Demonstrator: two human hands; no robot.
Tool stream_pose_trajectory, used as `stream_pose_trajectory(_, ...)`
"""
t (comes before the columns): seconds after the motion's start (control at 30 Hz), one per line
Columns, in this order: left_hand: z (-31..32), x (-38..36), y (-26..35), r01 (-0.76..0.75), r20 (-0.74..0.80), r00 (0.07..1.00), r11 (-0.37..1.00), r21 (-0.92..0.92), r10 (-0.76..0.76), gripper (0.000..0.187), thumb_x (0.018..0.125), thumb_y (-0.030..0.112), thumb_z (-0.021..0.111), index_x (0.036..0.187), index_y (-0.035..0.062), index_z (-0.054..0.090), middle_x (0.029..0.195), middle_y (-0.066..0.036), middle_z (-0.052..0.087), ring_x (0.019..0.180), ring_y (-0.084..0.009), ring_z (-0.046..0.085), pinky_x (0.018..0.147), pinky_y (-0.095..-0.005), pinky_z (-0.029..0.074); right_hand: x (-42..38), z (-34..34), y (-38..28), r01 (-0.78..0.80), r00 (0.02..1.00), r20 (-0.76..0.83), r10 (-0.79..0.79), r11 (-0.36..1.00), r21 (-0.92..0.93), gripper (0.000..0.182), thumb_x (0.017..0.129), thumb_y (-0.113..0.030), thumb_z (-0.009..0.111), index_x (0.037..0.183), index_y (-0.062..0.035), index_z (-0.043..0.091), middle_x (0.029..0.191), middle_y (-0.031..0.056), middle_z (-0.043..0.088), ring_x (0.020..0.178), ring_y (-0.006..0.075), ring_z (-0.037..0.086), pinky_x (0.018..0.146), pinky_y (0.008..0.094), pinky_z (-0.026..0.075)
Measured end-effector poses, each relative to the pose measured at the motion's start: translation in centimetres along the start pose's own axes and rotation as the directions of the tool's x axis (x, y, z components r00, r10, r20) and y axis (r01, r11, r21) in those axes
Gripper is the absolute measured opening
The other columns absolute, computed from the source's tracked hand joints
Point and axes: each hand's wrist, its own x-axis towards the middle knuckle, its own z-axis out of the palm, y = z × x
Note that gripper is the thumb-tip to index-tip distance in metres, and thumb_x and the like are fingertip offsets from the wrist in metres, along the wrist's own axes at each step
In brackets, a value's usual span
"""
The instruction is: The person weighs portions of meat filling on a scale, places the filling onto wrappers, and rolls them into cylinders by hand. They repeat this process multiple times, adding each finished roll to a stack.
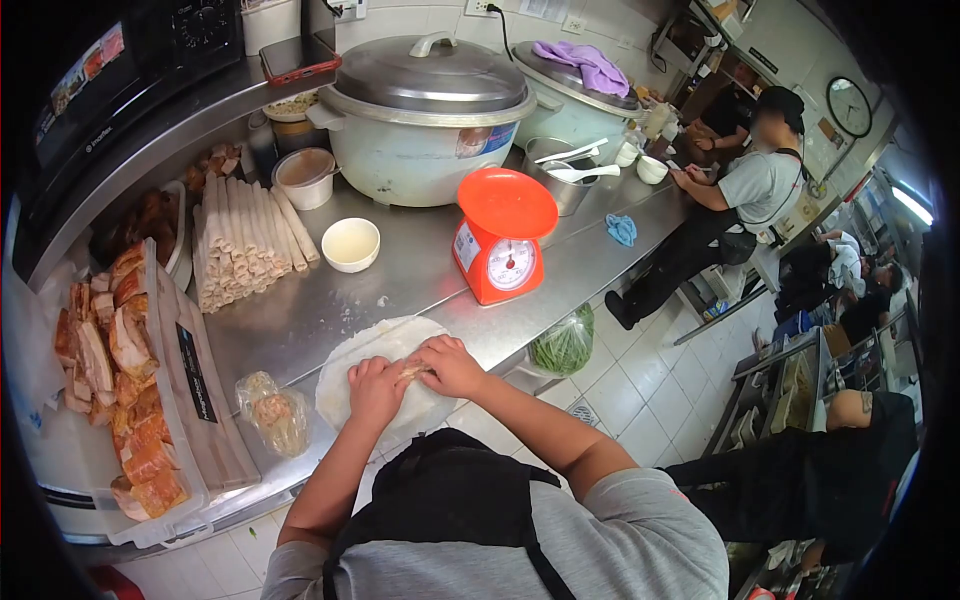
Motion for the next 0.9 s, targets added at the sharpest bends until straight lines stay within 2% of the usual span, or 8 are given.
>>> stream_pose_trajectory(0.23, -0.2, 0.0, 0.0, 0.018, 0.003, 1.000, 0.999, -0.035, -0.018, 0.029, 0.064, 0.020, 0.068, 0.092, 0.0146, 0.064, 0.082, -0.002, 0.052, 0.085, -0.0206, 0.048, 0.077, -0.0368, 0.032, 0.5, -1.2, 0.2, -0.047, 0.999, 0.018, 0.046, 0.991, 0.122, 0.033, 0.068, -0.014, 0.061, 0.101, -0.0107, 0.056, 0.096, 0.0107, 0.054, 0.095, 0.0295, 0.048, 0.082, 0.0391, 0.038)
stream_pose_trajectory(0.43, -0.3, -0.1, 0.0, 0.023, 0.018, 1.000, 0.999, -0.031, -0.023, 0.028, 0.064, 0.020, 0.068, 0.092, 0.0140, 0.064, 0.083, -0.003, 0.053, 0.086, -0.0212, 0.048, 0.077, -0.0369, 0.033, 0.7, -6.0, 3.3, -0.007, 0.944, -0.324, 0.065, 0.985, 0.175, 0.034, 0.073, -0.012, 0.059, 0.107, -0.0078, 0.052, 0.095, 0.0125, 0.055, 0.090, 0.0259, 0.054, 0.076, 0.0351, 0.045)
stream_pose_trajectory(0.57, -0.2, -0.2, 0.0, 0.032, 0.015, 0.999, 0.999, -0.036, -0.031, 0.029, 0.064, 0.020, 0.067, 0.092, 0.0126, 0.065, 0.084, -0.004, 0.053, 0.086, -0.0222, 0.048, 0.076, -0.0366, 0.033, 0.4, -15.4, 4.3, -0.159, 0.833, -0.512, 0.208, 0.977, 0.140, 0.050, 0.075, -0.005, 0.058, 0.121, -0.0099, 0.039, 0.082, 0.0072, 0.056, 0.074, 0.0173, 0.056, 0.067, 0.0300, 0.047)
stream_pose_trajectory(0.63, -0.3, 0.0, 0.1, 0.038, 0.018, 0.999, 0.999, -0.036, -0.037, 0.029, 0.064, 0.020, 0.067, 0.092, 0.0126, 0.065, 0.084, -0.004, 0.053, 0.086, -0.0223, 0.048, 0.076, -0.0366, 0.033, 0.4, -21.9, 6.6, -0.192, 0.732, -0.660, 0.171, 0.981, 0.040, 0.062, 0.077, -0.006, 0.056, 0.132, -0.0109, 0.026, 0.078, 0.0068, 0.057, 0.066, 0.0150, 0.056, 0.061, 0.0289, 0.047)
stream_pose_trajectory(0.7, -0.5, 0.0, 0.2, 0.046, 0.030, 0.999, 0.998, -0.039, -0.045, 0.029, 0.064, 0.020, 0.067, 0.092, 0.0127, 0.065, 0.084, -0.004, 0.053, 0.086, -0.0223, 0.048, 0.076, -0.0367, 0.033, 0.0, -29.3, 6.8, -0.216, 0.625, -0.745, 0.233, 0.969, 0.122, 0.074, 0.079, -0.006, 0.054, 0.138, -0.0098, 0.008, 0.078, 0.0057, 0.056, 0.067, 0.0119, 0.054, 0.062, 0.0256, 0.046)
stream_pose_trajectory(0.73, -0.5, 0.1, 0.2, 0.049, 0.020, 0.999, 0.998, -0.034, -0.049, 0.029, 0.064, 0.020, 0.068, 0.092, 0.0132, 0.065, 0.084, -0.003, 0.053, 0.086, -0.0219, 0.048, 0.076, -0.0369, 0.033, -0.2, -32.6, 6.2, -0.280, 0.553, -0.825, 0.117, 0.959, -0.052, 0.077, 0.079, -0.005, 0.053, 0.138, -0.0078, 0.004, 0.076, 0.0062, 0.056, 0.065, 0.0122, 0.053, 0.062, 0.0256, 0.045)
stream_pose_trajectory(0.8, -0.3, 0.0, 0.2, 0.057, 0.003, 0.998, 0.998, -0.027, -0.057, 0.028, 0.064, 0.021, 0.068, 0.091, 0.0143, 0.065, 0.082, -0.002, 0.053, 0.086, -0.0211, 0.048, 0.077, -0.0372, 0.033, -0.7, -38.3, 7.3, -0.258, 0.479, -0.878, 0.006, 0.957, -0.135, 0.080, 0.077, -0.009, 0.055, 0.137, -0.0044, 0.001, 0.071, 0.0091, 0.058, 0.062, 0.0172, 0.056, 0.061, 0.0302, 0.046)
stream_pose_trajectory(0.9, -0.2, 0.0, 0.2, 0.062, 0.004, 0.998, 0.997, -0.040, -0.062, 0.027, 0.063, 0.021, 0.068, 0.090, 0.0143, 0.065, 0.081, -0.002, 0.053, 0.086, -0.0210, 0.048, 0.076, -0.0372, 0.033, -1.2, -43.8, 5.3, -0.578, 0.515, -0.857, 0.024, 0.748, -0.327, 0.080, 0.077, -0.008, 0.049, 0.137, -0.0102, -0.003, 0.068, 0.0154, 0.058, 0.060, 0.0297, 0.058, 0.058, 0.0383, 0.046)
